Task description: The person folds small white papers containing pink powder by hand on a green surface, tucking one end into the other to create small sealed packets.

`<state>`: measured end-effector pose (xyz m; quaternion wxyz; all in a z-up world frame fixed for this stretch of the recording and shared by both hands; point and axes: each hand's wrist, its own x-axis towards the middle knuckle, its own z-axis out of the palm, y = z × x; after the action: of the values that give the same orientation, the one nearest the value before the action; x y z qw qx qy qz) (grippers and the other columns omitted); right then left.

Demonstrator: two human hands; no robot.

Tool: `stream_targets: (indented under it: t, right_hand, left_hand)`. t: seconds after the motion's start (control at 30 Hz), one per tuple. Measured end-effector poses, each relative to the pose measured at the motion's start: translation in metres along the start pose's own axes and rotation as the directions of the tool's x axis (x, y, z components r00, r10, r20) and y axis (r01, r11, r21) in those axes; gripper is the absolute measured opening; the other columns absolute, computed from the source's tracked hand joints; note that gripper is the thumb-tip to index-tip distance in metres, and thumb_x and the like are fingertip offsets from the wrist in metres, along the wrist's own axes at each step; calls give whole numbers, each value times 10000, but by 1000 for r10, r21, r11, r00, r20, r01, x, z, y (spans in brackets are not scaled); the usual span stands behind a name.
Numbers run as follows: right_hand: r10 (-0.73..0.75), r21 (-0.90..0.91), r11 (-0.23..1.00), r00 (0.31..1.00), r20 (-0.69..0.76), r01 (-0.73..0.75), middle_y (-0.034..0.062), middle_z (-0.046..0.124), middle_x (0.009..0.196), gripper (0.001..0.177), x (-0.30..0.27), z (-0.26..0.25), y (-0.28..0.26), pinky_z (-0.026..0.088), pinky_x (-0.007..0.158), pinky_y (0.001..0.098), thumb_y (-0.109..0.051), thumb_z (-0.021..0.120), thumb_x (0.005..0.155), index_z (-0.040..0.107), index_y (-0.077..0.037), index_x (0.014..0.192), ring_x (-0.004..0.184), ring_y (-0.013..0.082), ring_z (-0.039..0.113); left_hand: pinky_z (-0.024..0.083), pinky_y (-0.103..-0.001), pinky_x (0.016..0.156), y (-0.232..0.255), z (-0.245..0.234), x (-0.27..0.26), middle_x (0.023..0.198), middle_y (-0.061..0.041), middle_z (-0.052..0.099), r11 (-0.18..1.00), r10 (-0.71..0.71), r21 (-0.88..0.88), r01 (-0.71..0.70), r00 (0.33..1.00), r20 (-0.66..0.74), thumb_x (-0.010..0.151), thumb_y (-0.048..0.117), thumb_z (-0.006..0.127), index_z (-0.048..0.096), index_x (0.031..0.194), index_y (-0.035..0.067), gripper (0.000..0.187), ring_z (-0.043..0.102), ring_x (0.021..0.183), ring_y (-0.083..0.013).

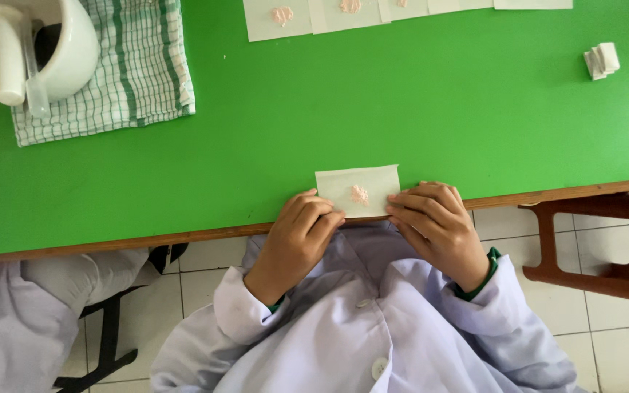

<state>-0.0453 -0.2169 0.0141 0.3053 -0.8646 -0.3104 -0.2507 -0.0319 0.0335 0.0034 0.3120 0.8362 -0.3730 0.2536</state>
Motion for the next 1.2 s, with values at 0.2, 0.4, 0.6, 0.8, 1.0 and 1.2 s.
stream_targets:
  t: [0.2, 0.4, 0.6, 0.8, 1.0, 1.2]
  right_hand:
    - [-14, 13, 1000, 1000, -22, 14, 116, 760, 971, 82, 9, -4, -1, 573, 835, 501, -23, 734, 888, 775, -31, 958, 872, 352, 696]
    - [61, 44, 997, 995, 79, -64, 98, 723, 1093, 187, 6, -7, -1, 517, 894, 420, -52, 656, 977, 693, -24, 1158, 1008, 295, 653]
    - [145, 53, 988, 988, 60, -148, 75, 720, 1012, 165, 8, -2, -1, 490, 832, 378, -57, 637, 989, 697, -41, 1141, 954, 269, 640]
    - [182, 78, 980, 983, 9, -182, 100, 724, 980, 145, 13, 0, -1, 536, 817, 366, -17, 647, 974, 687, 3, 1112, 885, 265, 634]
    - [202, 48, 978, 979, -14, -202, 119, 704, 1063, 158, 15, 2, -5, 541, 863, 388, -15, 646, 978, 681, 12, 1130, 946, 291, 618]
    - [133, -76, 986, 974, -182, -148, 148, 703, 1146, 171, -7, 27, -28, 555, 891, 478, -35, 740, 904, 755, -34, 1074, 1017, 375, 651]
  left_hand:
    - [580, -463, 927, -1, -5, 8, 878, -81, 551, 998, 5, -61, -6, 1000, -5, 955, 40, 705, 687, 1022, 17, 73, 674, 907, -280]
    - [517, -468, 960, 2, -12, 12, 1027, -151, 586, 977, -79, -189, 99, 991, 112, 992, 21, 642, 635, 1065, -46, 99, 583, 974, -323]
    - [540, -407, 913, 0, -13, 18, 1047, -155, 618, 982, -99, -151, 112, 991, 88, 965, 39, 699, 657, 1083, -51, 155, 617, 998, -308]
    - [546, -401, 905, -5, -7, 19, 1062, -147, 627, 985, -119, -111, 129, 988, 96, 981, 55, 675, 649, 1093, -35, 146, 622, 995, -294]
    - [520, -424, 889, -7, -2, 26, 1076, -146, 622, 990, -125, -48, 131, 986, 109, 995, 66, 663, 646, 1073, -8, 109, 621, 970, -297]
    - [539, -403, 750, -8, 7, 26, 1014, -109, 633, 983, -183, 19, 183, 983, 5, 989, 85, 680, 663, 1005, 46, 45, 677, 925, -306]
